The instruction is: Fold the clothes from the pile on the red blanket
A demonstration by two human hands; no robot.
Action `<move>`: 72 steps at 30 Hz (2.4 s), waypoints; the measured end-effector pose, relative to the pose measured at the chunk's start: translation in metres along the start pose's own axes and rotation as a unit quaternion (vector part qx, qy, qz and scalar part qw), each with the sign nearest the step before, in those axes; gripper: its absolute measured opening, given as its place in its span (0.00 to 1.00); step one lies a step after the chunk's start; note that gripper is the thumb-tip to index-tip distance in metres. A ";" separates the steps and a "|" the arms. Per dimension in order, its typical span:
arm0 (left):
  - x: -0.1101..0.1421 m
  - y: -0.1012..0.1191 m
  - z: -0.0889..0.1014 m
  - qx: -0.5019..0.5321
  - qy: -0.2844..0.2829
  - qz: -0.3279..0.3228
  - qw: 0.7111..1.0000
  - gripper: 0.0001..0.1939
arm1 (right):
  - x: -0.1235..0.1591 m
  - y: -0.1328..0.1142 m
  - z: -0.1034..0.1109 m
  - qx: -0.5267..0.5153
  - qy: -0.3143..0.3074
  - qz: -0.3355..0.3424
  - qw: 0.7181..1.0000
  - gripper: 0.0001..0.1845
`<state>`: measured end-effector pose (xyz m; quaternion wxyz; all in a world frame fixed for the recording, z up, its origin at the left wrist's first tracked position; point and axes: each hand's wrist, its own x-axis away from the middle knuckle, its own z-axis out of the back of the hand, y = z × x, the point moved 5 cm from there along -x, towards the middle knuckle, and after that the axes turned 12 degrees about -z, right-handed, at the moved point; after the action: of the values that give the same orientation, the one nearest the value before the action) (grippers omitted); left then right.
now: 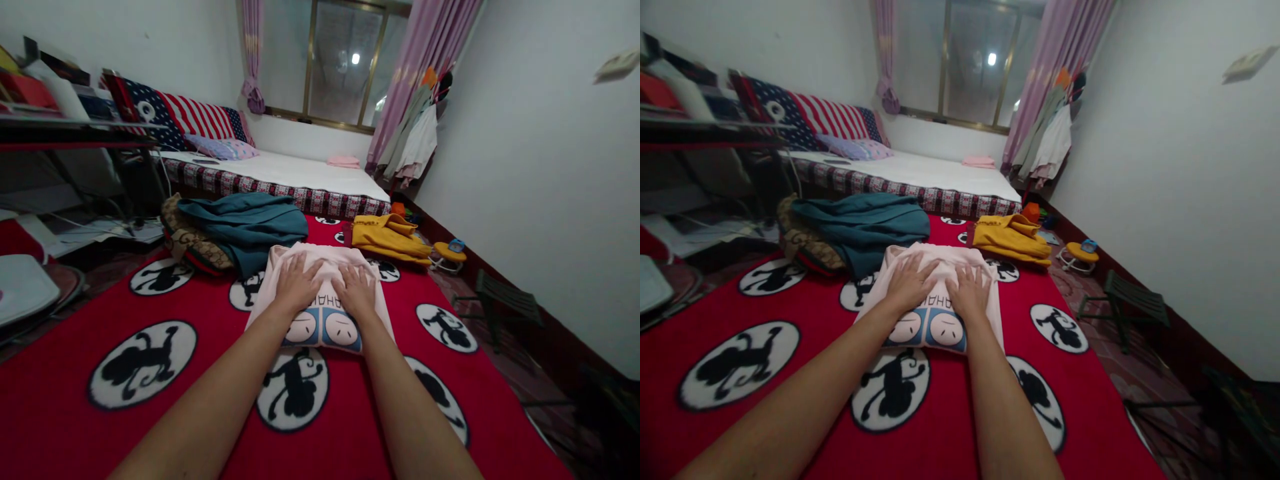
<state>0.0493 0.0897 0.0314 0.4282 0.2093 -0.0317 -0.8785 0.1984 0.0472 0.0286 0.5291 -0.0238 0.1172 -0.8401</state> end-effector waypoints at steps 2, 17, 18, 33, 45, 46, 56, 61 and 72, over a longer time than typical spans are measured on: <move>0.000 0.000 0.001 0.004 -0.007 0.000 1.000 0.28 | 0.000 0.001 0.000 -0.002 -0.005 -0.004 1.000 0.31; 0.001 0.002 0.006 -0.005 -0.023 0.003 1.000 0.29 | 0.001 0.001 -0.001 -0.015 0.000 0.002 1.000 0.31; 0.001 0.002 0.005 -0.008 -0.024 0.004 1.000 0.29 | 0.002 0.001 -0.001 -0.012 0.002 0.003 1.000 0.31; 0.025 0.009 0.008 -0.008 -0.112 0.007 0.994 0.33 | 0.019 0.006 0.001 0.040 -0.042 0.022 0.998 0.35; 0.069 0.007 0.020 -0.014 -0.005 0.137 0.990 0.32 | 0.053 0.029 0.007 -0.002 -0.035 -0.027 0.999 0.32; 0.072 0.008 0.022 -0.009 0.003 0.148 0.989 0.32 | 0.054 0.030 0.008 -0.006 -0.030 -0.032 0.999 0.32; 0.102 0.007 0.049 0.016 0.172 0.234 0.957 0.29 | 0.056 0.040 0.014 -0.112 0.088 0.000 0.990 0.24; 0.116 -0.024 0.055 0.024 0.172 0.323 0.930 0.33 | 0.060 0.051 0.020 -0.158 0.128 -0.014 0.979 0.20; 0.102 -0.056 0.042 0.331 0.326 0.195 0.864 0.16 | 0.138 -0.045 0.025 -0.015 0.112 0.317 0.942 0.45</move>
<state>-0.0644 0.0420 0.0217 0.4821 0.6028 -0.2198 -0.5966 0.1021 -0.0614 0.0515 0.7514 0.1006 0.1894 -0.6240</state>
